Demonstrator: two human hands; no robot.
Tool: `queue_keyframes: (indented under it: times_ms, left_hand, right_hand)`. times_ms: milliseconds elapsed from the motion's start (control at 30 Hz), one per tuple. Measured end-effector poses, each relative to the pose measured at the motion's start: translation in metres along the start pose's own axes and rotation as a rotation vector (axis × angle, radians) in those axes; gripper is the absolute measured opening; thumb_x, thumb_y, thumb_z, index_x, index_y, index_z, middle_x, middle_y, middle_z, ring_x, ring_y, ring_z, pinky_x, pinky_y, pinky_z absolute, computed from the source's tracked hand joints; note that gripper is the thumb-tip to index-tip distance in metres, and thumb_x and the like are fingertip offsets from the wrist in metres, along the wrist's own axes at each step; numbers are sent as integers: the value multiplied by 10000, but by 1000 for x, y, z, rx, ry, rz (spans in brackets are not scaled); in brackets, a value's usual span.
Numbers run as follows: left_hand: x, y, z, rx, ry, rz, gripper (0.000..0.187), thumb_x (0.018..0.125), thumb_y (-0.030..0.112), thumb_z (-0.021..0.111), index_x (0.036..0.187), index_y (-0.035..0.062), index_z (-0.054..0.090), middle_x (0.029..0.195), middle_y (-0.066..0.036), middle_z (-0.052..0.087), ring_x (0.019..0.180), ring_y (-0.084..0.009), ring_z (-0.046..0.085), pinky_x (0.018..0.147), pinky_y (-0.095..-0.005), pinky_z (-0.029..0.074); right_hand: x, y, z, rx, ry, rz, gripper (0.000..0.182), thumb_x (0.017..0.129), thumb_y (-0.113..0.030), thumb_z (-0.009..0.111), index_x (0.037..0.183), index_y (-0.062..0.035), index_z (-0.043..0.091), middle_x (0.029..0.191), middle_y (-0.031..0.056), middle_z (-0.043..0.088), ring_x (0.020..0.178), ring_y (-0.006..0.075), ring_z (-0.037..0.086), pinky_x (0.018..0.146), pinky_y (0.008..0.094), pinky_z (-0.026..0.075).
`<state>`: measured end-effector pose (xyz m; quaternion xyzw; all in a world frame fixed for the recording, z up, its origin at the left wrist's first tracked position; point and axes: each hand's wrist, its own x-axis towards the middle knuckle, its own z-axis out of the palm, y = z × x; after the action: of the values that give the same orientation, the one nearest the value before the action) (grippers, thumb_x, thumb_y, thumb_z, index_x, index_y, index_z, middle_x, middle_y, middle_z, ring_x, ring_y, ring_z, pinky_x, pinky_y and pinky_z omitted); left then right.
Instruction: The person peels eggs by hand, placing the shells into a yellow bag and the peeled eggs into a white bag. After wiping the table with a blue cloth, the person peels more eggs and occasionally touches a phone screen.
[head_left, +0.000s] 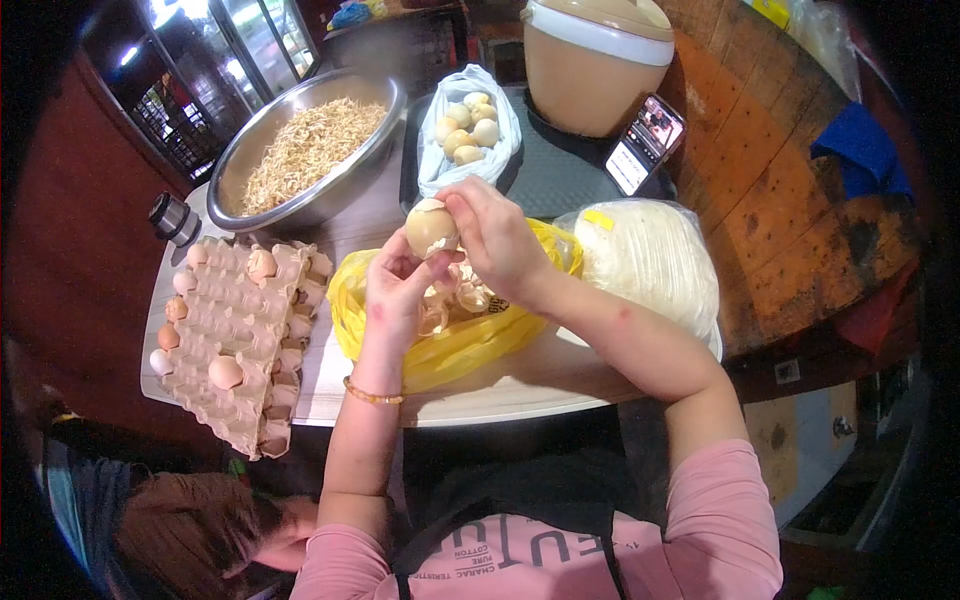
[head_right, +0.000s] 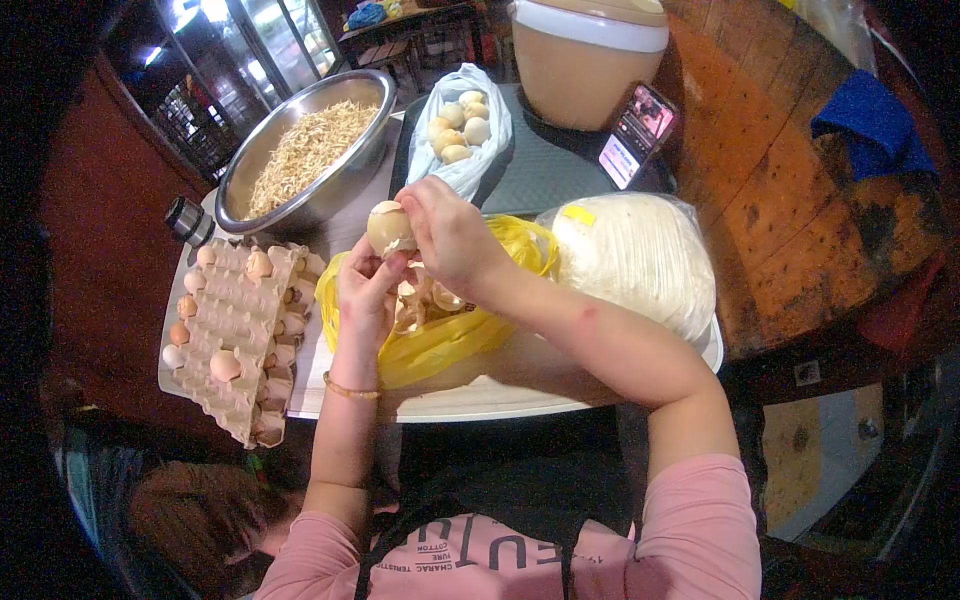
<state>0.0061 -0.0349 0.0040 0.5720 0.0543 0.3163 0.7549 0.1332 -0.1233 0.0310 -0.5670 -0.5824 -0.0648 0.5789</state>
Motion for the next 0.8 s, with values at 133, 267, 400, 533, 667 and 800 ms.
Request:
queue_keyframes:
  times_ms: [133, 267, 400, 533, 667, 800]
  left_hand:
    - [2, -2, -4, -30, -6, -26, 416, 835, -11, 653, 1224, -28, 507, 1013, -83, 653, 863, -137, 657, 659, -222, 488]
    - [3, -6, -10, 35, -38, -47, 454, 843, 5, 649, 1257, -18, 464, 1036, -67, 640, 883, -138, 649, 673, -231, 494]
    - [-1, 5, 0, -82, -98, -76, 420, 907, 103, 605, 1282, -8, 453, 1136, -86, 605, 979, -160, 630, 744, -251, 513]
    - [2, 3, -8, -413, -67, -204, 395, 965, 181, 534, 1308, 8, 445, 1186, -100, 581, 1024, -185, 617, 784, -272, 520]
    - [4, 1, -12, -307, -85, -255, 384, 987, 199, 492, 1326, 25, 441, 1184, -99, 586, 1025, -201, 622, 771, -282, 529]
    - [2, 7, -6, -190, -49, -223, 384, 974, 157, 501, 1325, 17, 438, 1167, -104, 593, 1000, -204, 637, 723, -264, 539]
  right_hand:
    - [4, -1, -4, 22, -42, 26, 175, 942, -128, 500, 985, 18, 585, 891, 178, 585, 841, 357, 590, 752, 391, 471]
    - [7, 3, -10, -23, -106, -13, 163, 925, -137, 532, 992, 0, 592, 888, 165, 584, 838, 343, 594, 748, 381, 475]
    - [8, 3, -12, -64, -134, -14, 140, 911, -130, 553, 976, -8, 579, 893, 156, 575, 834, 338, 595, 735, 379, 479]
    - [6, 2, -12, -86, -164, -3, 118, 903, -114, 565, 967, -15, 563, 910, 152, 558, 829, 343, 594, 723, 391, 484]
    - [4, 0, -10, -105, -178, -7, 107, 893, -95, 573, 969, -21, 562, 909, 153, 549, 824, 347, 596, 706, 395, 487]
    - [6, -2, -12, -134, -146, -37, 98, 886, -83, 579, 961, -24, 559, 907, 154, 551, 810, 353, 597, 688, 399, 487]
